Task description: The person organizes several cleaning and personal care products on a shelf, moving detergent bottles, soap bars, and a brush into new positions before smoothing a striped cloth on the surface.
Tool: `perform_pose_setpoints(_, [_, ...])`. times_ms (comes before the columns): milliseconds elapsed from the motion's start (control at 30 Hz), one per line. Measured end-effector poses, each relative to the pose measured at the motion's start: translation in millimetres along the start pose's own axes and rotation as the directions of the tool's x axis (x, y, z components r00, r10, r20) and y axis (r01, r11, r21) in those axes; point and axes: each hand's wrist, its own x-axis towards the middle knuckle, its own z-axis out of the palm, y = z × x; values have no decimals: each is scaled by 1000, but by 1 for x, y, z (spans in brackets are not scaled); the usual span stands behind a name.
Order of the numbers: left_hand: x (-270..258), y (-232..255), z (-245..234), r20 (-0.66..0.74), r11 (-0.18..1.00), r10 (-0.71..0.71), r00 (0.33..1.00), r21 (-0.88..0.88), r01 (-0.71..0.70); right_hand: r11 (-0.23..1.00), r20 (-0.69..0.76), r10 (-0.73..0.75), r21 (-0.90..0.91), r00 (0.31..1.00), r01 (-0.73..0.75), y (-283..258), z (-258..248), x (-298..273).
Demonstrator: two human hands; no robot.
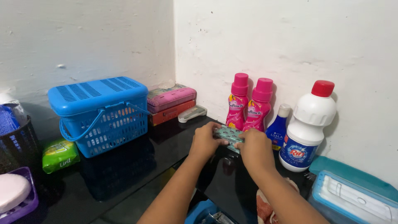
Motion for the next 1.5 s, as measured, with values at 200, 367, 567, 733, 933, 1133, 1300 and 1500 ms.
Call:
perform_pose_setpoints(200, [-1,7,-4,90,996,-76,993,50,71,996,-49,78,41,996,-76,-7,-1,-5])
perform_pose_setpoints(367, [0,11,2,-6,993,-46,999,110,46,996,-64,73,64,995,-69,1,0,-12])
perform_pose_setpoints(567, [-11,11,7,-120,993,14,993,118,0,971,-66,165,186,984,-150,16,5,-10])
perform_pose_setpoints(733, [-36,35,10,-185,971,209,960,153,-182,978,-78,90,197,993,-74,20,-3,-17])
perform_pose_setpoints(933, [-73,83,13,-126,944,311,942,151,-292,986,-100,-60,151,993,75,9,-42,-47])
perform_pose_setpoints(1133, [-109,108,24,7,992,110,994,54,-111,995,59,-94,22,994,92,11,-83,-111])
perform_pose_setpoints(1300, [-152,117,38,160,990,60,985,117,-80,1000,467,1,2,884,-3,20,-132,-162])
perform_pose_setpoints(1500, [-190,160,42,127,983,135,983,108,-149,997,255,-15,79,967,-5,34,-196,-192])
